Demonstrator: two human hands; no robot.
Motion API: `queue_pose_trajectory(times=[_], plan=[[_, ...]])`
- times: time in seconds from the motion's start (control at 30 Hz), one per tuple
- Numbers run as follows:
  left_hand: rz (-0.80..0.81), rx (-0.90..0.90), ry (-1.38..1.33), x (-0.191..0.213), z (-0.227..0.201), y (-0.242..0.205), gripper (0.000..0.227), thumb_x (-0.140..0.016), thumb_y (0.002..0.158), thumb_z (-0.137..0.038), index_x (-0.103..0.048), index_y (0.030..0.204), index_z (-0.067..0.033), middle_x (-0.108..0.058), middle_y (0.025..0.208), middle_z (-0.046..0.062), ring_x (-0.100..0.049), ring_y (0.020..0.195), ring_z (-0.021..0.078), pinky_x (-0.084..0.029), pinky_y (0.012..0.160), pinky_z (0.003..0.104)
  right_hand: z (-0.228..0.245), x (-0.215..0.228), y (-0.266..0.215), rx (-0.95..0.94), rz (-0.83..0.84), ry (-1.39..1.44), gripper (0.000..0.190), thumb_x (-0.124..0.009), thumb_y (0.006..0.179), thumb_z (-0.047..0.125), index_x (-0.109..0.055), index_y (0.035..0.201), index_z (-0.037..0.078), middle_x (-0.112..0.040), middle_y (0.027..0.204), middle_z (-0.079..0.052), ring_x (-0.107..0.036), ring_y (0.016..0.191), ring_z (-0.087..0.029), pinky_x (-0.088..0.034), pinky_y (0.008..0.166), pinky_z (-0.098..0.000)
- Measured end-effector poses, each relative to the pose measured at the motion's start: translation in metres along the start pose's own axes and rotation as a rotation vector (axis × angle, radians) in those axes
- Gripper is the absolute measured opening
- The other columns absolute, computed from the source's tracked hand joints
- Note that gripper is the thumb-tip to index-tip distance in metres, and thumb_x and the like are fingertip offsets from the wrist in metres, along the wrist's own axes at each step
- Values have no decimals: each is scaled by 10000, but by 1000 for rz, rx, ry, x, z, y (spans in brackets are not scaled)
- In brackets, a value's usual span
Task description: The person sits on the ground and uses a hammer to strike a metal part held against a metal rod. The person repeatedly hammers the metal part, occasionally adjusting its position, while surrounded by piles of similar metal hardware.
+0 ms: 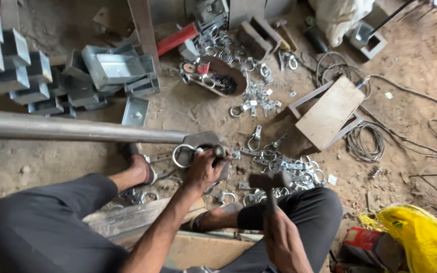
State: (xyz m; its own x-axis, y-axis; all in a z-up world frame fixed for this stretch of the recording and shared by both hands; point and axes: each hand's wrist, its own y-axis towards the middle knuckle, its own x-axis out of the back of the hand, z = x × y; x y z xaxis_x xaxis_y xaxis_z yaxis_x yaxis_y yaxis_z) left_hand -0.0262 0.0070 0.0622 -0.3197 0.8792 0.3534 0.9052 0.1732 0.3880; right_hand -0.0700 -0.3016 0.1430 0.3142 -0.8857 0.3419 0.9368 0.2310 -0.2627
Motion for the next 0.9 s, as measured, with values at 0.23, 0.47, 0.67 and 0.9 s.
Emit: queue_pose_trajectory(times=[0.23, 0.47, 0.67, 0.9], plan=[[-86, 214, -132, 22, -7, 5, 479, -467, 1049, -489, -641, 1162, -57, -775, 1039, 99, -712, 711, 196, -591, 558, 333, -152, 27, -53, -60, -296, 79, 331, -515, 1053, 272, -531, 1112, -53, -602, 780, -79, -553, 601, -146, -469, 580, -327], [-171, 97, -92, 27, -19, 8, 340, -512, 1143, -377, -593, 1166, -47, -775, 1103, 88, -725, 942, 181, -586, 811, 305, -251, 31, -80, 80, -337, -18, 392, -517, 1036, 295, -508, 1162, -76, -592, 774, -67, -530, 574, -121, -467, 567, -301], [-76, 152, -75, 11, -29, 5, 277, -545, 1092, -304, -619, 1104, -38, -713, 1046, 105, -710, 897, 214, -608, 744, 331, -246, 26, -94, -144, -257, -76, 127, -521, 969, 65, -617, 976, -17, -599, 757, -90, -530, 631, -125, -442, 665, -229], [-74, 277, -78, 6, -25, 5, 312, -526, 1093, -340, -633, 1086, -46, -707, 991, 84, -708, 860, 179, -602, 739, 322, -216, 27, -98, -410, -201, 270, 459, -423, 1098, 303, -627, 903, -59, -565, 740, -85, -518, 633, -128, -447, 614, -249]])
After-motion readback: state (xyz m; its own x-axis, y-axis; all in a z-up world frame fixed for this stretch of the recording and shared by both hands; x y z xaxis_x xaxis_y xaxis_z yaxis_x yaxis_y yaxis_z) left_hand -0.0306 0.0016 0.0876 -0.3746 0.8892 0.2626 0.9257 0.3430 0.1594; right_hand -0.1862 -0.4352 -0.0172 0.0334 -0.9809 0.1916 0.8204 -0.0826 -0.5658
